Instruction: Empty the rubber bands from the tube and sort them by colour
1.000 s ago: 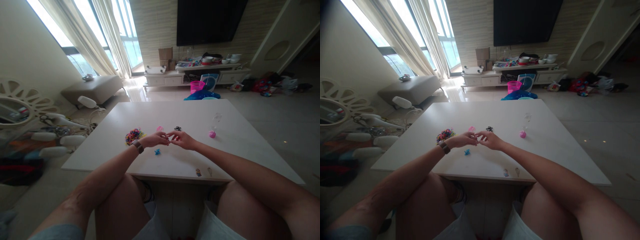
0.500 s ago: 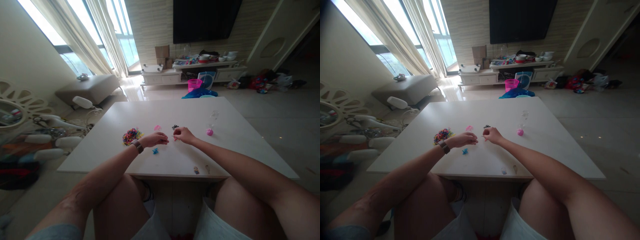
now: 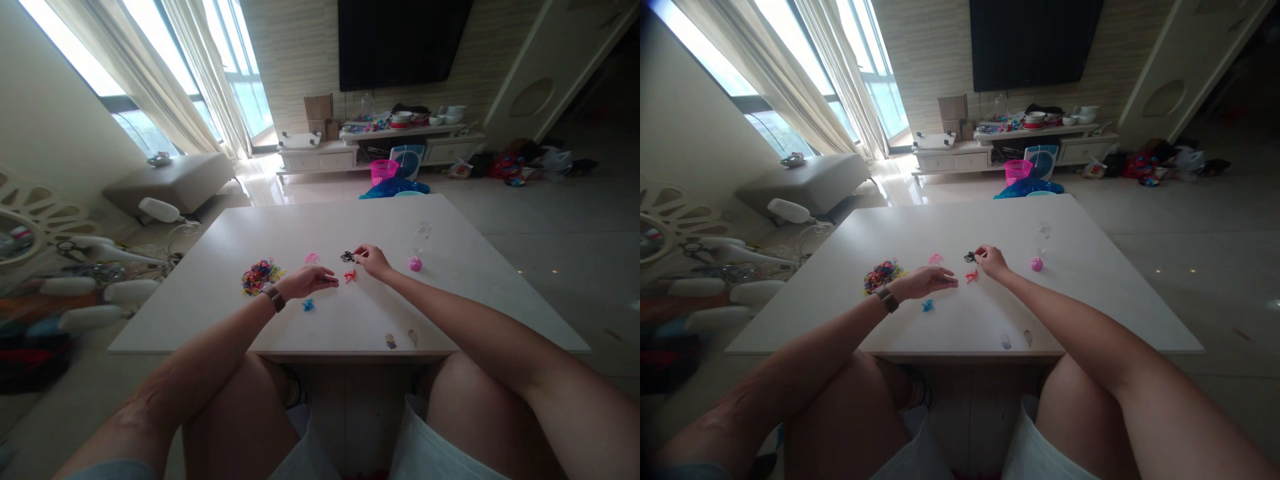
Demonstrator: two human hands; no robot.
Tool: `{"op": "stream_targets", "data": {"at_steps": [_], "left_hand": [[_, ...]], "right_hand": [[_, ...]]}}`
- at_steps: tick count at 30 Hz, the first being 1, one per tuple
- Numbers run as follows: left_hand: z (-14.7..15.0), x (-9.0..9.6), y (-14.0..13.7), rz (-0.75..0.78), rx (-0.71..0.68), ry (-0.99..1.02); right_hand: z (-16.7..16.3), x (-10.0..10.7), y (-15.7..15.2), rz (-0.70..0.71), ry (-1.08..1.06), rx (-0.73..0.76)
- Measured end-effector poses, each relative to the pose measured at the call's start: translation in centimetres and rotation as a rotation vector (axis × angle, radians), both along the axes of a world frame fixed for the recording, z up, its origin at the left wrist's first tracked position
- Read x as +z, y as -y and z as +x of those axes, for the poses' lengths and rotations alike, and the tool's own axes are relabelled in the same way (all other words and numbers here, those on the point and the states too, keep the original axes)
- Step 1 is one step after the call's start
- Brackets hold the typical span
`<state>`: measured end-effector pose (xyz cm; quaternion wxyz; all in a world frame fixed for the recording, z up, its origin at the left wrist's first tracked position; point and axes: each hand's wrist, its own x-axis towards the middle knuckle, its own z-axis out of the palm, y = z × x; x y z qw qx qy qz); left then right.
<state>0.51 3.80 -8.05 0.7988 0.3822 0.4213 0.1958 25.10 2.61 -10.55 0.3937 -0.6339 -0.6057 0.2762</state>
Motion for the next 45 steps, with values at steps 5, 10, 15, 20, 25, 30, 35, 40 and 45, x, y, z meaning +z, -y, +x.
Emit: {"op": "stream_targets", "data": {"at_steps": [5,10,15,20,25,30,35,40,45], "left_hand": [[0.0,0.1,0.0,0.022,-0.001,0.037],[-0.1,-0.3,-0.2,0.067,-0.041,0.04],[-0.3,-0.1,0.0,0.072,-0.182,0.06],[-0.2,0.1,0.2,0.063,-0.196,0.041],[0.0,0.8,0.6,0.038,-0.124,0.023],[0.1,1.4,0.9,0.016,-0.083,-0.005],[0.3,1.3,0.9,0.006,-0.05,0.006],[0.4,1.3,0.7,-0.012,-0.012,0.011],[0.4,0.7,0.4,-0.001,-0.036,0.021]], "right_hand": [[-2.4,1.0,3.2,0.083,0.12,0.408],[-4.5,1.4,4.1,0.241,0.353,0.559],[-4.5,1.1,4.1,0.185,0.256,0.561],[-4.2,1.4,4.0,0.112,0.083,0.523],[-3.2,1.1,3.0,0.03,-0.078,0.301],[-1.6,-0.8,1.2,-0.055,-0.175,0.043],[-0.9,-1.4,-0.6,-0.075,-0.262,-0.053],[-1.1,-0.4,-0.3,-0.041,-0.243,0.002],[-2.4,0.7,2.1,0.053,-0.093,0.28]]}}
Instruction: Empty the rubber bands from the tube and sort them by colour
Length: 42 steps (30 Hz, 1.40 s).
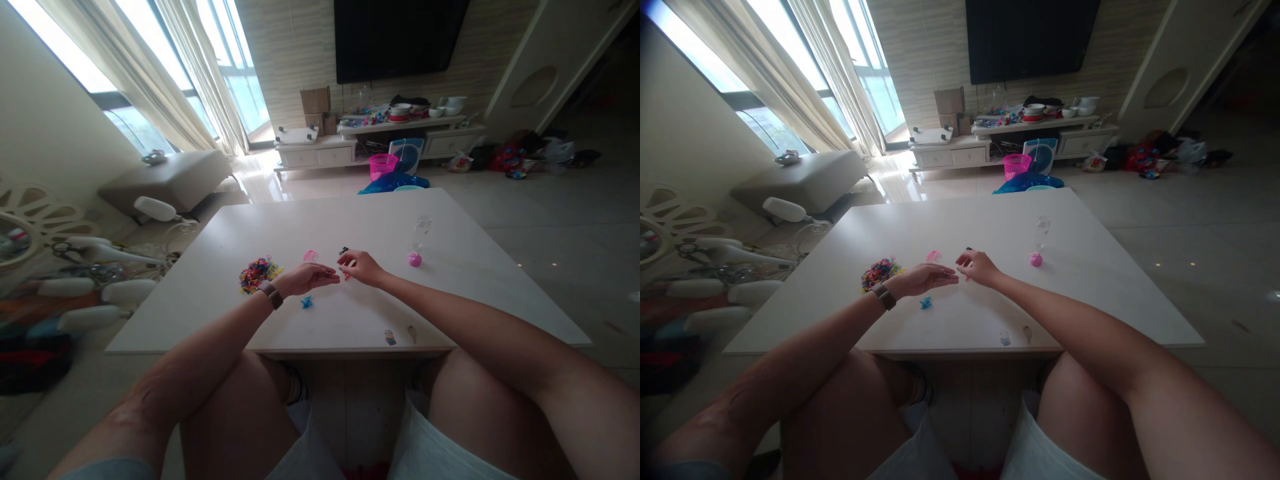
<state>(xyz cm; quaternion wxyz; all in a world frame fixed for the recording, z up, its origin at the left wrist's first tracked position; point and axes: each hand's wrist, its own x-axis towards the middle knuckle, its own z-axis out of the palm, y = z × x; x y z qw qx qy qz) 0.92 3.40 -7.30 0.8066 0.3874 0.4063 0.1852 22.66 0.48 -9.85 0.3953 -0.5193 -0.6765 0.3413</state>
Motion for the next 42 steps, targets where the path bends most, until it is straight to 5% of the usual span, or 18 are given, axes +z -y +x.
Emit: {"op": "stream_targets", "data": {"at_steps": [4,16,23,42], "left_hand": [[-0.2,-0.7,-0.3,0.058,-0.044,0.02],[-0.8,-1.3,-0.4,0.129,-0.202,0.04],[-0.6,-1.4,-0.2,0.128,-0.173,-0.007],[-0.3,-0.8,-0.3,0.133,0.015,-0.032]], "right_hand": [[-1.4,0.3,1.0,0.163,0.214,0.204],[-2.0,0.2,1.4,0.122,0.239,0.175],[-1.8,0.7,1.5,0.004,0.167,0.13],[-1.3,0.5,1.2,0.061,0.22,0.101]]}}
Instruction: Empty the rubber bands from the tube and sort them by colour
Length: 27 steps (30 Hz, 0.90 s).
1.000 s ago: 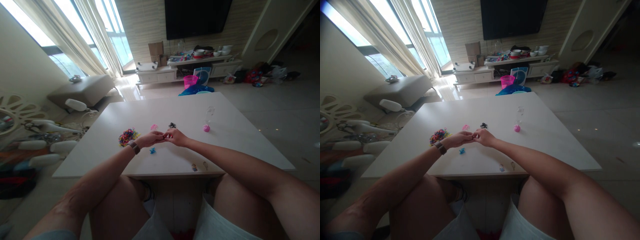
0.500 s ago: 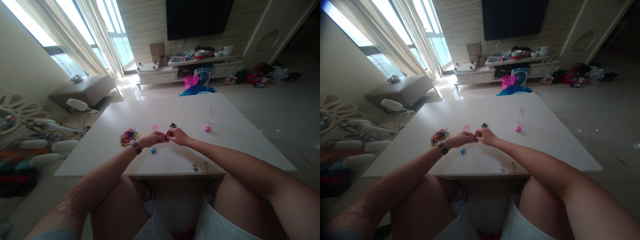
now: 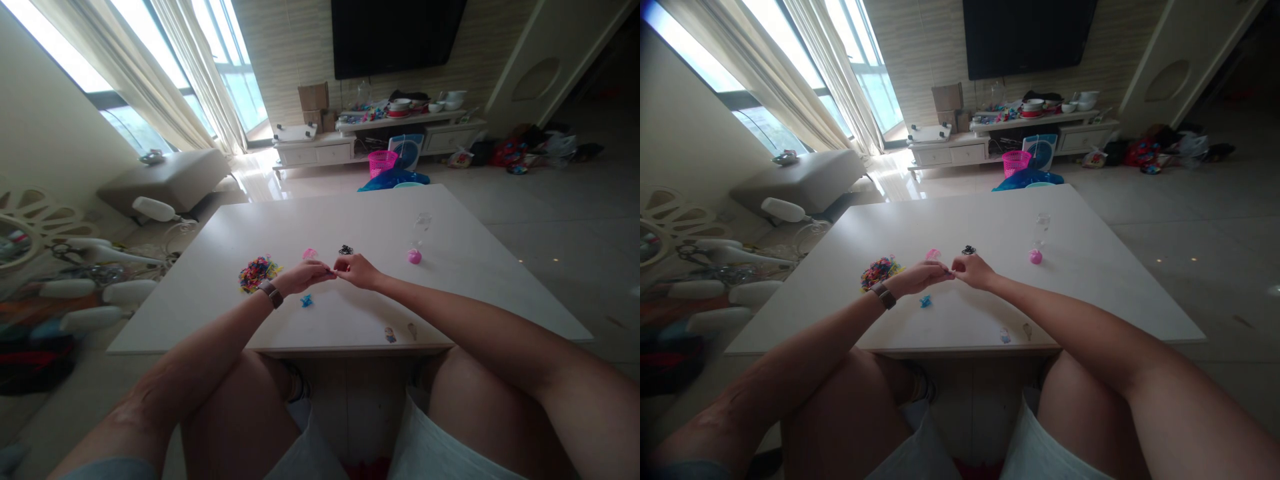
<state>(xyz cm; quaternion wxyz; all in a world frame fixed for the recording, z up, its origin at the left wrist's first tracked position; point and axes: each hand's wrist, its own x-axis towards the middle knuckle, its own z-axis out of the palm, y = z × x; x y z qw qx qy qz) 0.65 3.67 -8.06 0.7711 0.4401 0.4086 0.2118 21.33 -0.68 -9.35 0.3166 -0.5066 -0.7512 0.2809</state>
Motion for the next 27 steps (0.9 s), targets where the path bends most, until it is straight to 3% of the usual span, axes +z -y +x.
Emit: {"op": "stream_targets", "data": {"at_steps": [10,27], "left_hand": [[-0.03,-0.17,-0.24,-0.047,0.065,0.016],[-0.13,-0.16,-0.23,-0.075,0.012,0.002]], "right_hand": [[0.3,0.29,0.06,-0.009,-0.019,0.001],[0.13,0.13,0.19,-0.04,-0.079,0.026]]}}
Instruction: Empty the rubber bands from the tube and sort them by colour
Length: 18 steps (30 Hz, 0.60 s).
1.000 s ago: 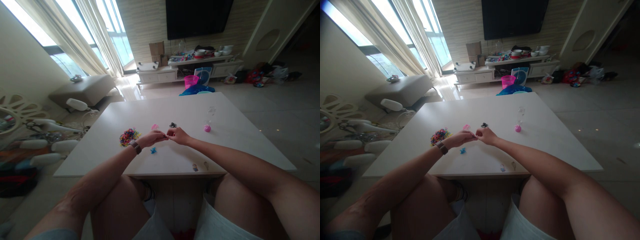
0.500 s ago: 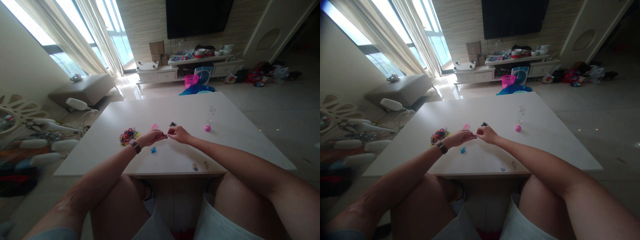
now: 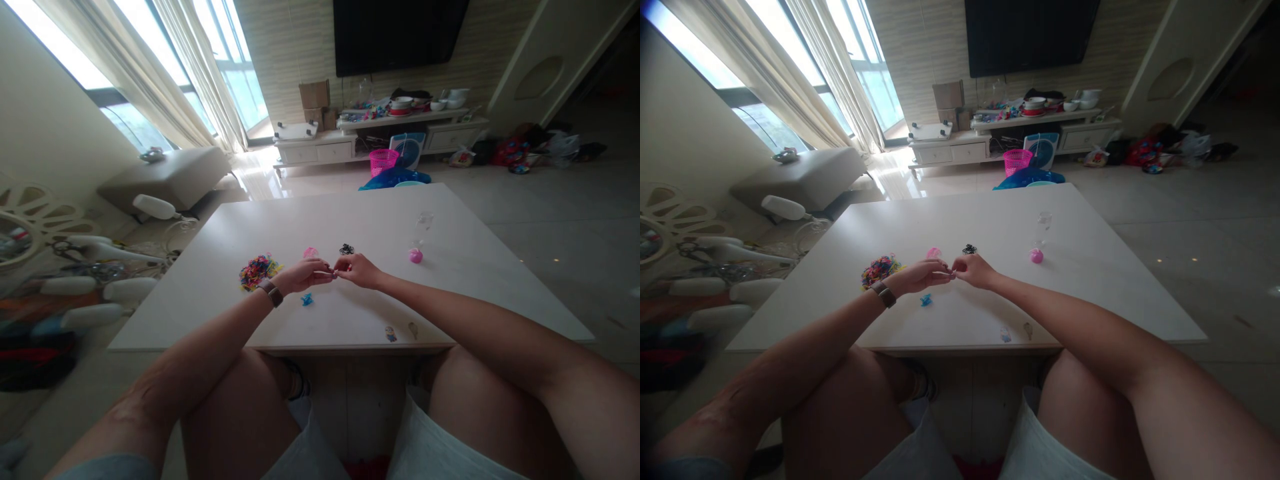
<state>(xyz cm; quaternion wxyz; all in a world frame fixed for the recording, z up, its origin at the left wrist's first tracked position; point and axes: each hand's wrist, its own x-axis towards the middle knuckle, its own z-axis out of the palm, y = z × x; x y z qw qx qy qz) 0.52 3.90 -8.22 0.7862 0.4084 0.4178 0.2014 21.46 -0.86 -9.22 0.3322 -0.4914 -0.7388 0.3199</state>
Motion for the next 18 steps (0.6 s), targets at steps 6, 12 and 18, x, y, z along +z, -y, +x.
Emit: {"op": "stream_targets", "data": {"at_steps": [6,12,18], "left_hand": [[-0.05,-0.18,0.09,0.038,-0.017,0.003],[-0.03,-0.22,0.17,0.045,-0.044,0.009],[-0.03,-0.36,0.02,0.08,-0.037,-0.01]], "right_hand": [[-0.12,0.09,0.19,0.004,0.003,0.015],[-0.22,0.07,0.25,0.011,0.014,0.026],[-0.16,0.12,0.23,0.014,0.014,0.032]]}}
